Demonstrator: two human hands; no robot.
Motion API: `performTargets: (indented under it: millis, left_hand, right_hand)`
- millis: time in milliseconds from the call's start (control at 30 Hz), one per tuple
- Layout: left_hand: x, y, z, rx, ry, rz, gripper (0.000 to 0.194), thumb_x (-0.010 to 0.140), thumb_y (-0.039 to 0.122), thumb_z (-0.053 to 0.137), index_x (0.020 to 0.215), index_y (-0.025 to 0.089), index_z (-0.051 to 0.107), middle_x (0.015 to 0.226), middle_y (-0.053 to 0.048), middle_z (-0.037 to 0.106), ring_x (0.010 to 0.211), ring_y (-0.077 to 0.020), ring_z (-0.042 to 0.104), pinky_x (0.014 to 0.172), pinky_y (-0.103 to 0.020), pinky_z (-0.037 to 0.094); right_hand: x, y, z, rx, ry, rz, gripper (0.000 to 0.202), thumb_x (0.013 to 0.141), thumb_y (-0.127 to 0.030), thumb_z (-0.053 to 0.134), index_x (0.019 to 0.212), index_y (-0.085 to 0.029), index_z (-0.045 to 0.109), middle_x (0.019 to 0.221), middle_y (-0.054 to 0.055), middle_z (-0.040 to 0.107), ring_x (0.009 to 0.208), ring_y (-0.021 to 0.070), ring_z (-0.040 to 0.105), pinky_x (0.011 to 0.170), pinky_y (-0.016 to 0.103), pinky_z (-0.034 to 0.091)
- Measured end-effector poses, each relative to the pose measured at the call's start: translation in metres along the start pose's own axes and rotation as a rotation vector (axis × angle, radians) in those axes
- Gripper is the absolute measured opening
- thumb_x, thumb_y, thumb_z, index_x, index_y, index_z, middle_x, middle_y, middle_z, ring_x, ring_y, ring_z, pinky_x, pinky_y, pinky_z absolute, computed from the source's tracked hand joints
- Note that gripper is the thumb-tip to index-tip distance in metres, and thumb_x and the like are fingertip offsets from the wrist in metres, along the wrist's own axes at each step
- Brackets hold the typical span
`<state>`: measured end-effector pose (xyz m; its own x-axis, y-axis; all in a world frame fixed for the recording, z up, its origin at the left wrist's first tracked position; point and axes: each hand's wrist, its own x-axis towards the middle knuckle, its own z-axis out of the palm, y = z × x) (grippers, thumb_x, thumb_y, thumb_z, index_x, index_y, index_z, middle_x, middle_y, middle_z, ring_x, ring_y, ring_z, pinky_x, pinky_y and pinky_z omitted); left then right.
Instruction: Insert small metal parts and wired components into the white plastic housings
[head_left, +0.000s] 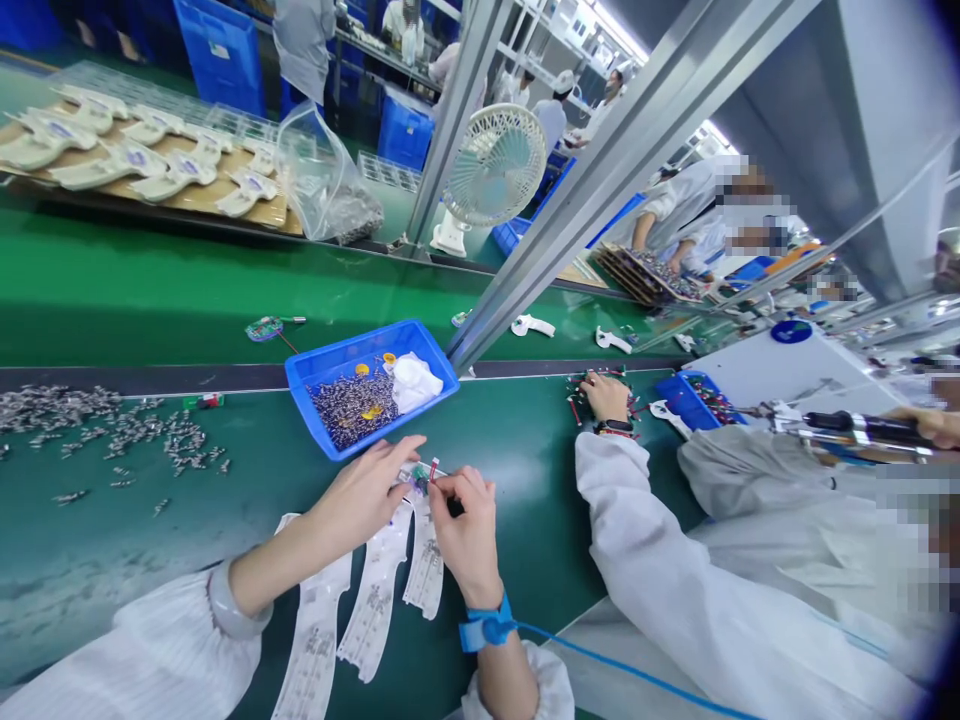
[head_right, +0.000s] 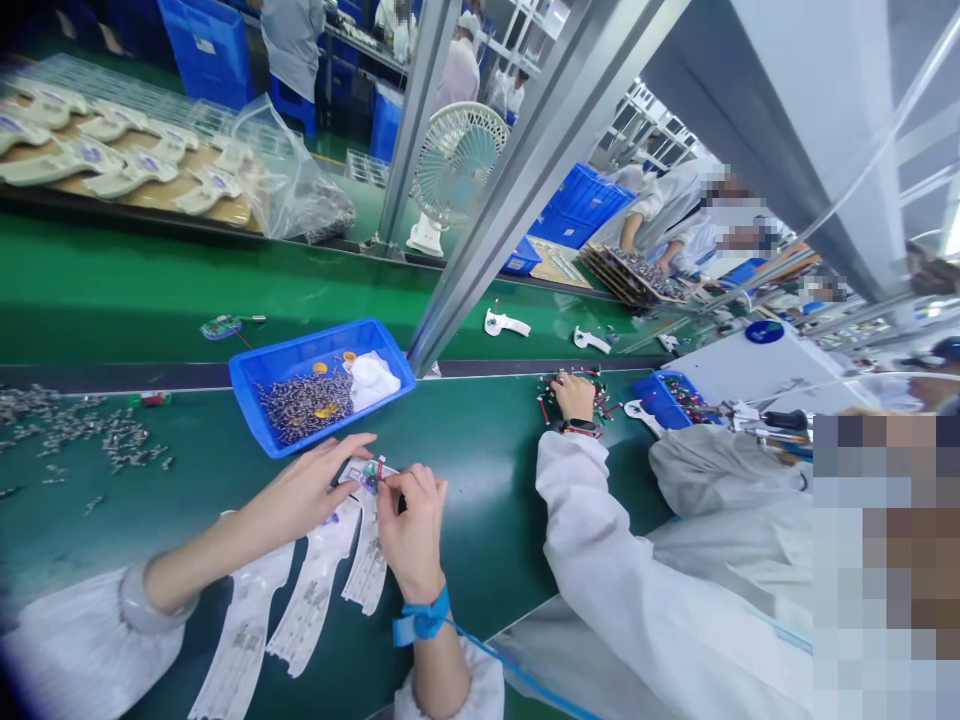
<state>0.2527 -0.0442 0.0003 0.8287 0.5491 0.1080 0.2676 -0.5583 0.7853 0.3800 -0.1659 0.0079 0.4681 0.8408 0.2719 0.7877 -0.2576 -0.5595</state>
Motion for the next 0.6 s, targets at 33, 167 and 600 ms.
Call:
performTargets:
  millis: [33,167,600]
  left_hand:
    - [0.0004,0.0008,0.0001,0.006,0.009,-0.002,0.054,0.086,0.011,0.050,0.138,0.024,0.043,0.116,-0.006,0.068,0.110,-0.0251,0.061,0.089,-0.040,0.053]
    - [0.0022,0.0050,-0.0007,0.041,0.011,-0.024,0.054,0.084,0.010,0.050,0.136,0.023,0.046,0.113,-0.006,0.068,0.107,-0.0260,0.061,0.086,-0.040,0.054]
    - [0.0042,0.0076,0.0007,0.064,0.026,-0.034,0.050,0.082,0.008,0.049,0.129,0.024,0.050,0.109,-0.005,0.069,0.107,-0.0255,0.060,0.086,-0.039,0.053]
  right_hand:
    - [-0.0007,-0.0001,-0.0003,0.005,0.002,0.007,0.022,0.091,-0.017,0.054,0.070,-0.019,0.056,0.072,-0.002,0.055,0.075,0.0155,0.053,0.075,0.032,0.031]
    - [-0.0028,0.0009,-0.0006,0.039,0.010,0.032,0.022,0.090,-0.016,0.056,0.068,-0.019,0.054,0.071,-0.004,0.053,0.072,0.0142,0.053,0.075,0.032,0.030]
    - [-0.0008,-0.0011,-0.0017,-0.012,-0.031,0.016,0.022,0.090,-0.013,0.053,0.069,-0.019,0.052,0.071,-0.003,0.053,0.076,0.0158,0.052,0.076,0.032,0.029]
